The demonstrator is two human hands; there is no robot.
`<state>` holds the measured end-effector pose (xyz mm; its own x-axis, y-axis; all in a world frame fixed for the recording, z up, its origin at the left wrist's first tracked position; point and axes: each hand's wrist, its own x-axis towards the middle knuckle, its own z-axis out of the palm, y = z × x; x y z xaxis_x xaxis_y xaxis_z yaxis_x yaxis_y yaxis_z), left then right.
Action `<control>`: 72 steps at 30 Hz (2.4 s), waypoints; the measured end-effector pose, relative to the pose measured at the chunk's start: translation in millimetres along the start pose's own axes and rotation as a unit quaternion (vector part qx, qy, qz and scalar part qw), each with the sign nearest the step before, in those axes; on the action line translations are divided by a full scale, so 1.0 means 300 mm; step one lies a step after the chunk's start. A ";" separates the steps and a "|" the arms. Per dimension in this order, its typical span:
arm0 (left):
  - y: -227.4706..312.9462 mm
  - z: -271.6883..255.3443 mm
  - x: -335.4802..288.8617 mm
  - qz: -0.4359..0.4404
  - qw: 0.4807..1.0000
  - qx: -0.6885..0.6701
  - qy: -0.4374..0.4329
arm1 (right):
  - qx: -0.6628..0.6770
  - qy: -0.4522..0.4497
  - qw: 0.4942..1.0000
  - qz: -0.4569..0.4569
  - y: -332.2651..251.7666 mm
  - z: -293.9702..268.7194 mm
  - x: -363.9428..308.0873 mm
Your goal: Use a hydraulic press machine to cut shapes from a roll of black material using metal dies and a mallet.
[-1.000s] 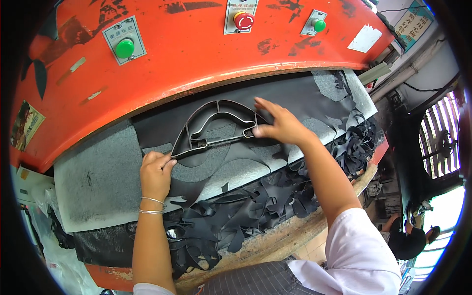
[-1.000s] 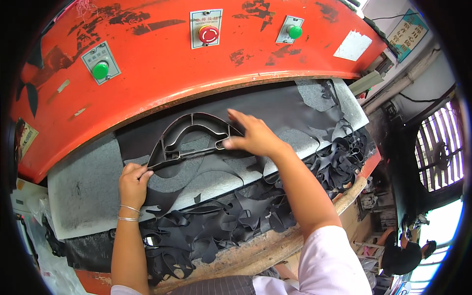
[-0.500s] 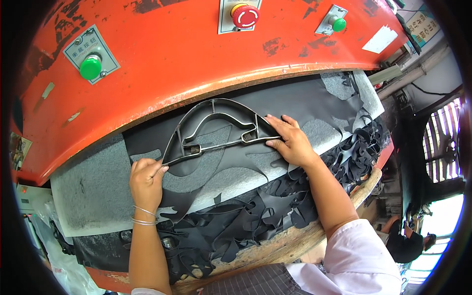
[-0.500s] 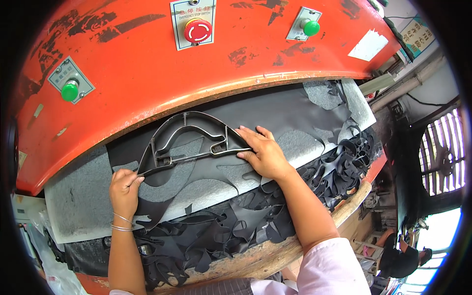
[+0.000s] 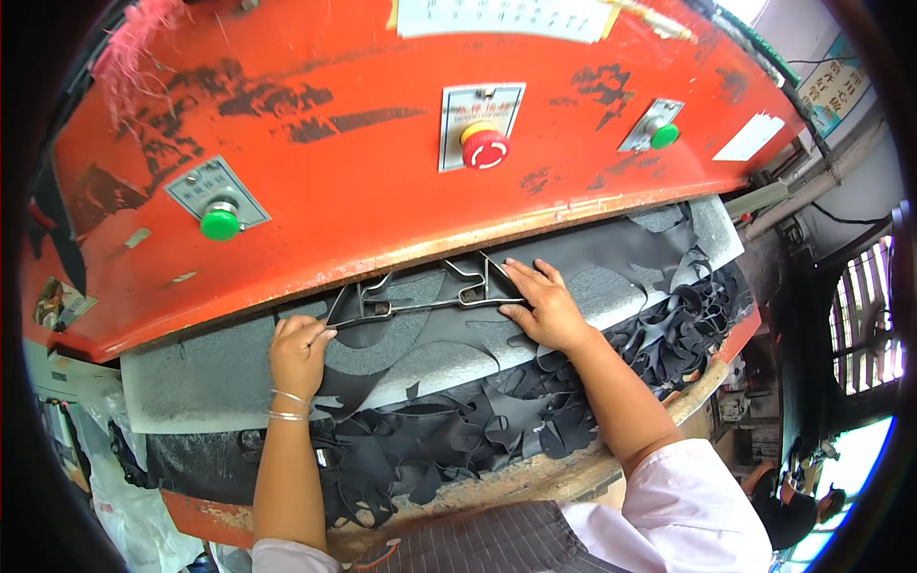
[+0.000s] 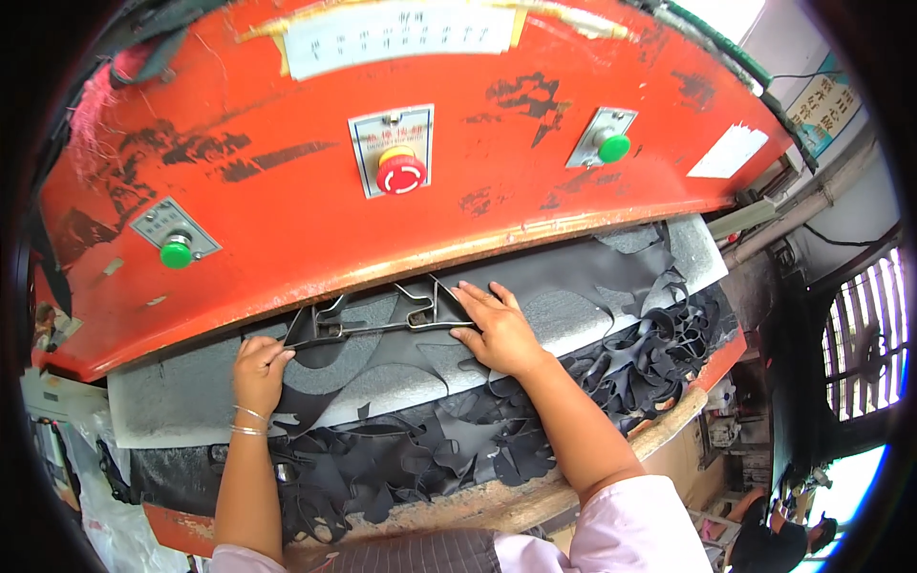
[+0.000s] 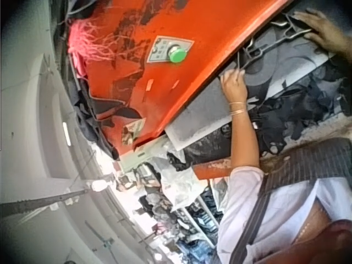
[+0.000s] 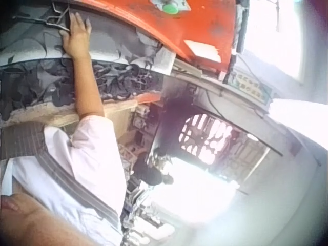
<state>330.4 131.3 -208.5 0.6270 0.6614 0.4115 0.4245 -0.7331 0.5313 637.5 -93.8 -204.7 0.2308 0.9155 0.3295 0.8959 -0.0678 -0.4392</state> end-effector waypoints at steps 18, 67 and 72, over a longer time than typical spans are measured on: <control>0.564 -0.427 -0.125 0.148 0.968 -0.018 0.202 | 0.072 0.632 0.761 0.125 -0.146 -0.534 0.046; 0.171 0.148 0.173 0.137 0.967 -0.214 -0.028 | 0.568 -0.104 0.776 0.252 -0.626 0.180 -0.211; 0.219 0.001 -0.066 0.251 0.950 -0.184 0.032 | 0.699 0.031 0.631 0.335 -0.626 0.178 -0.178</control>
<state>346.1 70.2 -181.9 0.6435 0.2604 0.7198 -0.1823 -0.8612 0.4745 436.5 -108.8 -184.4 0.4330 0.8472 -0.3080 -0.6108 0.0245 -0.7914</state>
